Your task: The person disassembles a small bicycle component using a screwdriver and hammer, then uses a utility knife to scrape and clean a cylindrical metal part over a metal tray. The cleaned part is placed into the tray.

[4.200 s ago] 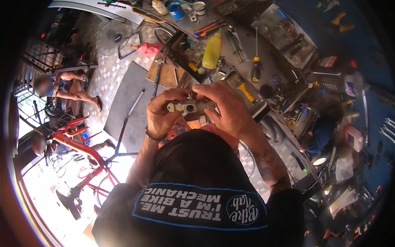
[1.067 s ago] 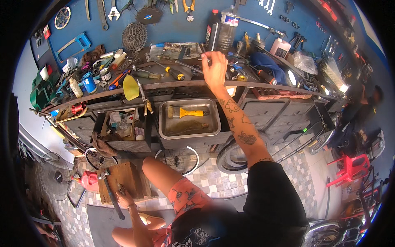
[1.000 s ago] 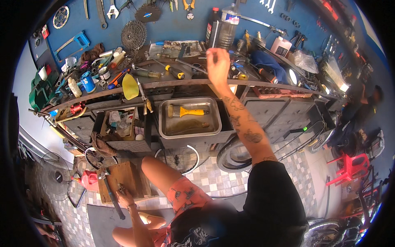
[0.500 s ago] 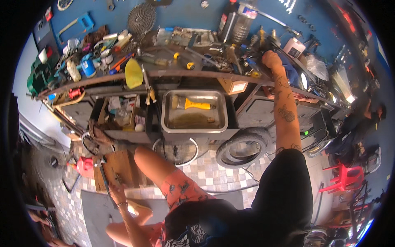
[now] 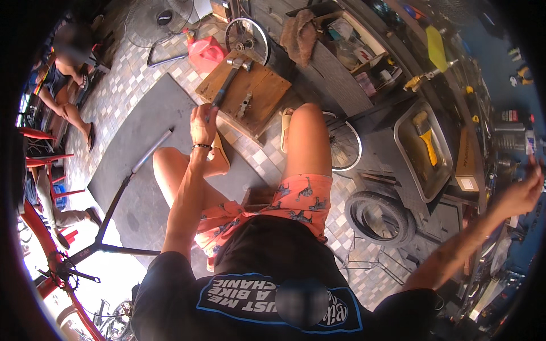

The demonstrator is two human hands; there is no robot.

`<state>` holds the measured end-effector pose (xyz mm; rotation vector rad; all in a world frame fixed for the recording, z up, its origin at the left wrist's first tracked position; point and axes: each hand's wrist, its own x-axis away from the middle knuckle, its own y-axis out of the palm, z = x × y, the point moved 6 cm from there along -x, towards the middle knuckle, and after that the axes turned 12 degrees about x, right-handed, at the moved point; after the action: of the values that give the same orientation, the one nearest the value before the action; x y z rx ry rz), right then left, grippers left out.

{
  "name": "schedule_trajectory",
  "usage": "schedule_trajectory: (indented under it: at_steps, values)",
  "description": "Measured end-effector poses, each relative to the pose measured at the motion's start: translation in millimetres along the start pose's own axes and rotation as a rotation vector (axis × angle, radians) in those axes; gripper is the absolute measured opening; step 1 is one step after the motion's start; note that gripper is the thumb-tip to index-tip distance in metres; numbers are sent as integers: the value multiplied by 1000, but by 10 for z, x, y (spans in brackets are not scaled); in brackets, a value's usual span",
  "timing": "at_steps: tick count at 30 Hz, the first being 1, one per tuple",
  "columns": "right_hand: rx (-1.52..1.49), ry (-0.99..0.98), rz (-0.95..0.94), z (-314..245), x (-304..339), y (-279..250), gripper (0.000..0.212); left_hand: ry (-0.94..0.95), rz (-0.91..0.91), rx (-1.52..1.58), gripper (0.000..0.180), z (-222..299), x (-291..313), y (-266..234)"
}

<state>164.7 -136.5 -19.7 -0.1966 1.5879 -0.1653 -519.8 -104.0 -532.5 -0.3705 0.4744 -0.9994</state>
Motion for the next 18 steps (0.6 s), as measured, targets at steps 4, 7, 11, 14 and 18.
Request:
schedule_trajectory:
  at_steps: [4, 7, 11, 14, 18]
  values:
    - [-637, -164, -609, -2569, 1543, 844, 28, 22, -190, 54, 62, 390, 117, 418]
    - [-1311, 255, -1070, -3933, 2940, 1581, 20, 111, -311, -111, 74, 506, 79, 720]
    - [-1342, 332, -1231, -4561, 3921, 2319, 25, 70, -226, -95, 54, 312, -13, 867]
    - [-1335, 452, -1239, -4563, 4349, 2555, 26, 11, -206, -39, 42, 177, 36, 941]
    - [-1400, 559, -1175, -4548, 4591, 2645, 26, 56, -114, -4, 36, 207, 89, 915]
